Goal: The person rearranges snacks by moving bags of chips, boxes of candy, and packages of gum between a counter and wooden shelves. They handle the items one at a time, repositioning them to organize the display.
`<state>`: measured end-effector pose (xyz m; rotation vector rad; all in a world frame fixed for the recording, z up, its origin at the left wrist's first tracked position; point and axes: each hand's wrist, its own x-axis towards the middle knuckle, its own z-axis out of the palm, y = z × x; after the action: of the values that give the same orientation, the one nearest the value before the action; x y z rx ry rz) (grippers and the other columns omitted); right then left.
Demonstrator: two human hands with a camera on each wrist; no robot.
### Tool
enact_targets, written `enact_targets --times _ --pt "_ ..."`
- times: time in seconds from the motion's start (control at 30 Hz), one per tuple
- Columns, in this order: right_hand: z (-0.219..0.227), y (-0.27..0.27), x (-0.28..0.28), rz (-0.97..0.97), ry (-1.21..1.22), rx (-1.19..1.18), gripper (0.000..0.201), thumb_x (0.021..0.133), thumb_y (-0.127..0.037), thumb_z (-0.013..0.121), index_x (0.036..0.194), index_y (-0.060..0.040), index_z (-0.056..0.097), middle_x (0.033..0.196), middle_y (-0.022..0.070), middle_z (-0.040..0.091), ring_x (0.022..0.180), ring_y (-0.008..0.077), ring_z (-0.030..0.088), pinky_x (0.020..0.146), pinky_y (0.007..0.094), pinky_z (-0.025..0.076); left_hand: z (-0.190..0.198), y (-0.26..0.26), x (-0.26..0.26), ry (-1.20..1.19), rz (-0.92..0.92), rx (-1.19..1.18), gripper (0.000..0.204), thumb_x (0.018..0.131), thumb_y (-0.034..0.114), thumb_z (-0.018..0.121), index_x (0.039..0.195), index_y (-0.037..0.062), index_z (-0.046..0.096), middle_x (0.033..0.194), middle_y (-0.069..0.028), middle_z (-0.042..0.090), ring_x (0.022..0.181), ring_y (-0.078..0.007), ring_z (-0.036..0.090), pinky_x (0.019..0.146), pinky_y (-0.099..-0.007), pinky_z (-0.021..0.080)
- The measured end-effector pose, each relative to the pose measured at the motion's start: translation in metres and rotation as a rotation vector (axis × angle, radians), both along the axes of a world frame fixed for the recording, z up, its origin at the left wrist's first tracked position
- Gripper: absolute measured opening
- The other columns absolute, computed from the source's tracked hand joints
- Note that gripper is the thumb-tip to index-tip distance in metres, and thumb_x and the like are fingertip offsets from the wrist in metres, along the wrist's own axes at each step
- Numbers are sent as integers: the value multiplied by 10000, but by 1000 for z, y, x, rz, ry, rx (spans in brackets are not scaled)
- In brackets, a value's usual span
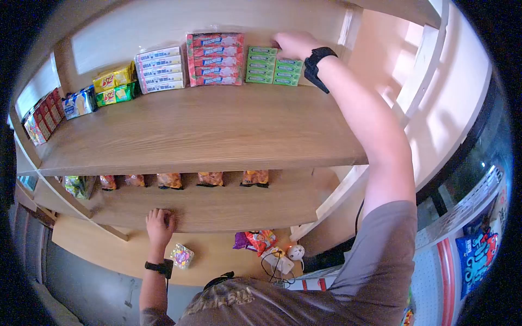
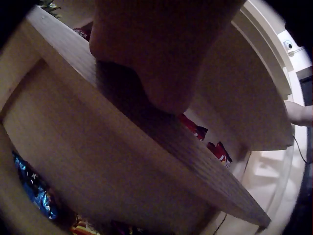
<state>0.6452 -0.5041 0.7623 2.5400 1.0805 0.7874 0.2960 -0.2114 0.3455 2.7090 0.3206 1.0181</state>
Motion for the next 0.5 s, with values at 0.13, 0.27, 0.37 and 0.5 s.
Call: enact_targets --times 0.13,0.27,0.37,0.5 --pt "0 -1 -5 -13 9 -1 309 749 -253 654 1023 -116 614 904 111 652 857 293 623 727 400 497 1 0 0 63 -5 -50 142 764 191 630 830 86 560 835 -101 529 859 -310 500 741 -423 373" --pt "-4 -2 -8 -4 14 59 332 746 -263 662 1030 -101 610 921 105 652 874 297 619 746 411 496 1 0 -3 82 17 -18 145 776 199 612 849 88 555 848 -104 527 864 -310 500 733 -425 375" --pt "-5 -5 2 56 -31 104 341 750 -261 659 1047 -103 604 973 101 646 908 292 612 769 413 493 1 -1 -2 39 20 11 125 767 189 612 831 97 556 826 -93 536 831 -293 503 720 -411 368" --pt "-3 -13 10 180 -56 166 329 792 -205 614 1089 -73 560 1033 121 615 942 277 594 796 378 479 1 1 -5 19 6 -1 123 775 195 611 828 98 557 831 -89 541 833 -290 505 724 -411 369"
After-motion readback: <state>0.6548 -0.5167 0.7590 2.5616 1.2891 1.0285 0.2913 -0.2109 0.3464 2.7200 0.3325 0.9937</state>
